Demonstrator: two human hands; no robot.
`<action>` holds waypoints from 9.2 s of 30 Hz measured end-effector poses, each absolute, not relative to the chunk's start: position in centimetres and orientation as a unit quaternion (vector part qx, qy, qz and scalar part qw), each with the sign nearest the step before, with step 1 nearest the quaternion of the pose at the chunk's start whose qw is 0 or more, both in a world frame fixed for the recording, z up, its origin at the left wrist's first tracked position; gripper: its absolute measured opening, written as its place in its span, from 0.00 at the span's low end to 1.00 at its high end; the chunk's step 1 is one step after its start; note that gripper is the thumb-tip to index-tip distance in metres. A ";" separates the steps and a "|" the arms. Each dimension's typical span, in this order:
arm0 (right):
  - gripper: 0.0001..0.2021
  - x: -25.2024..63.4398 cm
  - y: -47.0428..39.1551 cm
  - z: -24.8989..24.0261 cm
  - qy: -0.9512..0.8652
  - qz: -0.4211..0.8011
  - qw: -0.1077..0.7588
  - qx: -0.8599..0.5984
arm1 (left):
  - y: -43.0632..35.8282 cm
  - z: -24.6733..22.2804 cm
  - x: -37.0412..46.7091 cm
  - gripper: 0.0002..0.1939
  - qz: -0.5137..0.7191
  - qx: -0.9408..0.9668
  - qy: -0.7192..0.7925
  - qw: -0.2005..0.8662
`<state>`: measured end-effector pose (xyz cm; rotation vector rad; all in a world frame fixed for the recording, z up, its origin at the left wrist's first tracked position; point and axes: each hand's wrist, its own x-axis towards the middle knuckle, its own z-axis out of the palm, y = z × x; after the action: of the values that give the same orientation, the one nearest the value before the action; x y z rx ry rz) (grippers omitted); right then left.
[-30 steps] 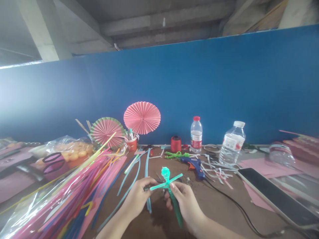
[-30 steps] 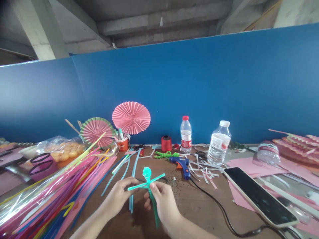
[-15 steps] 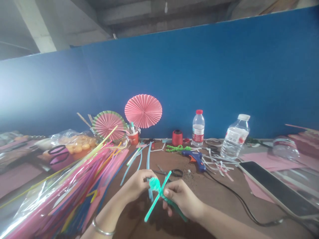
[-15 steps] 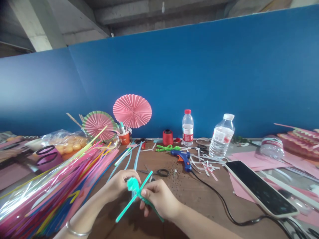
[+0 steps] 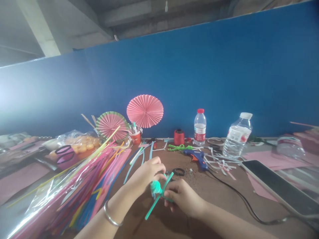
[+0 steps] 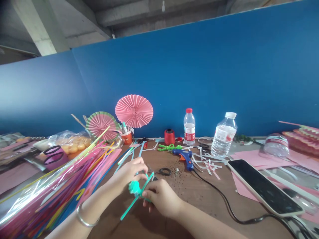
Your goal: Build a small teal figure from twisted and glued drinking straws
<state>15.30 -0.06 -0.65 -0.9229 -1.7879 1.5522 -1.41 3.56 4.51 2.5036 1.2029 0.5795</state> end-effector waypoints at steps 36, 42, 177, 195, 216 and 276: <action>0.17 14.9 0.2 -0.8 -0.603 0.480 0.519 -0.370 | 0.6 -0.6 2.4 0.11 0.557 0.493 0.456 0.488; 0.14 14.8 0.7 -1.4 -0.515 0.547 0.533 -0.389 | 0.6 -1.3 2.4 0.12 0.563 0.484 0.454 0.494; 0.02 19.5 1.6 6.3 -0.686 0.535 0.340 -0.357 | -2.0 3.7 1.4 0.07 0.214 0.752 0.385 0.491; 0.09 18.2 3.9 -0.1 -0.457 0.651 0.505 -0.336 | 0.2 2.5 0.4 0.07 0.600 0.429 0.272 0.618; 0.04 17.6 -0.8 3.2 -0.857 -0.043 0.458 -0.232 | 0.6 1.7 0.7 0.06 0.531 0.610 0.530 0.253; 0.06 19.3 -0.5 8.0 -0.893 0.080 0.318 -0.309 | -1.7 3.9 1.4 0.10 0.274 0.825 0.376 0.321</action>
<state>19.30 -0.53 8.05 -0.8117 -2.3494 0.2113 1.37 -1.73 3.87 2.1667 0.9868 0.7201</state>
